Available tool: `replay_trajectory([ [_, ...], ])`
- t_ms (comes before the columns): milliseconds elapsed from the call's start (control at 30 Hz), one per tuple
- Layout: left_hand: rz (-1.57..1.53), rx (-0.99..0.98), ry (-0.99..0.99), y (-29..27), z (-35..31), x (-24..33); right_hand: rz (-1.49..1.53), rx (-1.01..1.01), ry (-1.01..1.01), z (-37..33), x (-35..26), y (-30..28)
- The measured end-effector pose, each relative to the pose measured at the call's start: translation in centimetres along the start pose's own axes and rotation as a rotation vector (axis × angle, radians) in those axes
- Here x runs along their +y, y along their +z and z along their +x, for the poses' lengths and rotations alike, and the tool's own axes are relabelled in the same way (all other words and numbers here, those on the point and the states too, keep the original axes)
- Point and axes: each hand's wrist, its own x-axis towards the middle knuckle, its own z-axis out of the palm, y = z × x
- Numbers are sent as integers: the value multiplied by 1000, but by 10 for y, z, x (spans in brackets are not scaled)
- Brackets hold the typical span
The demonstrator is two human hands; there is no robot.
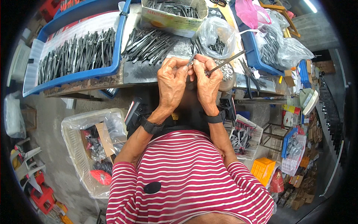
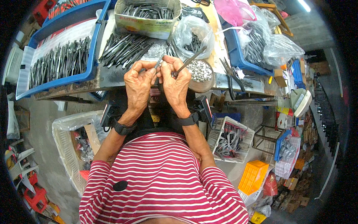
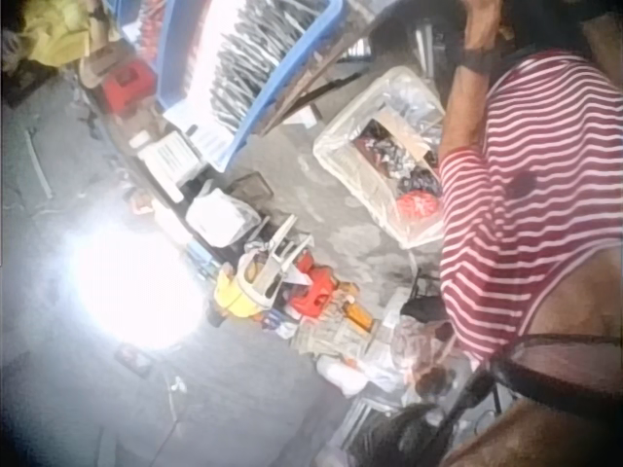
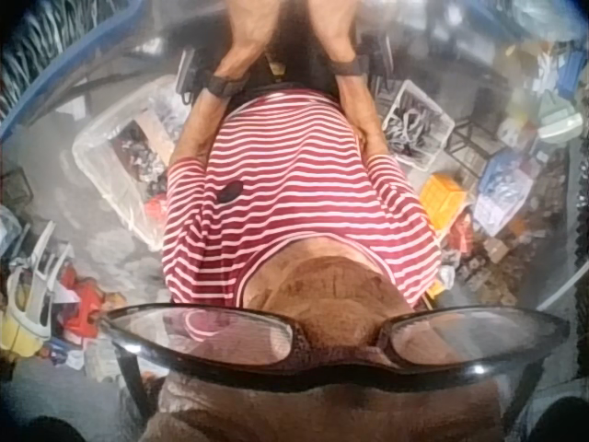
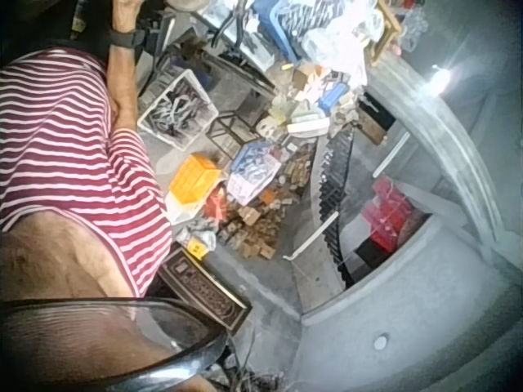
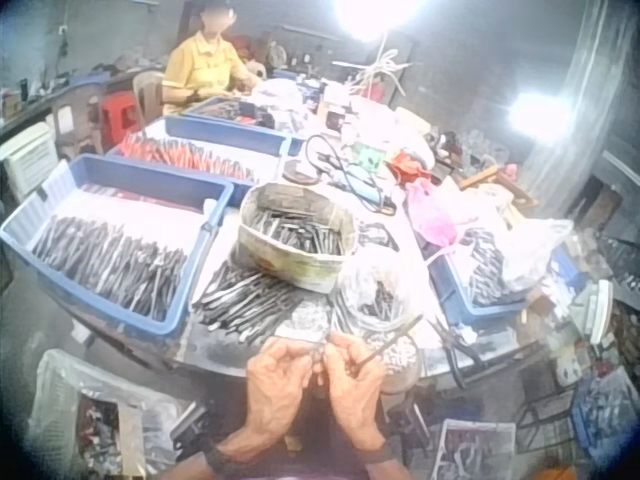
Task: The person repeatedly picks a metal rod from a blue tray and a small metal piece from a round container, then joins them together by hand. The assembled fasteners are placed back into the blue tray. This cycle continues throughout the clip.
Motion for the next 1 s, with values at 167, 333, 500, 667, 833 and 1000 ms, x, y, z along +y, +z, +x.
replay_trajectory([
  [167, -18, 11, -10, 1, 0, -1, -19, 29, -2, -1, -1, 2],
  [333, -56, 16, -23, 0, 1, -2, -76, 24, -55, -3, 0, 2],
  [500, -164, -23, -61, -3, 4, -2, -89, 38, -60, -3, 2, 3],
  [667, -257, -51, -121, -4, 4, 0, -60, 60, -58, -3, 1, 4],
  [833, -390, -55, -148, 0, 2, 1, 110, 109, 15, 2, 2, 5],
  [1000, -372, -103, -182, -9, 7, 3, 35, -41, 8, -1, 0, -1],
])
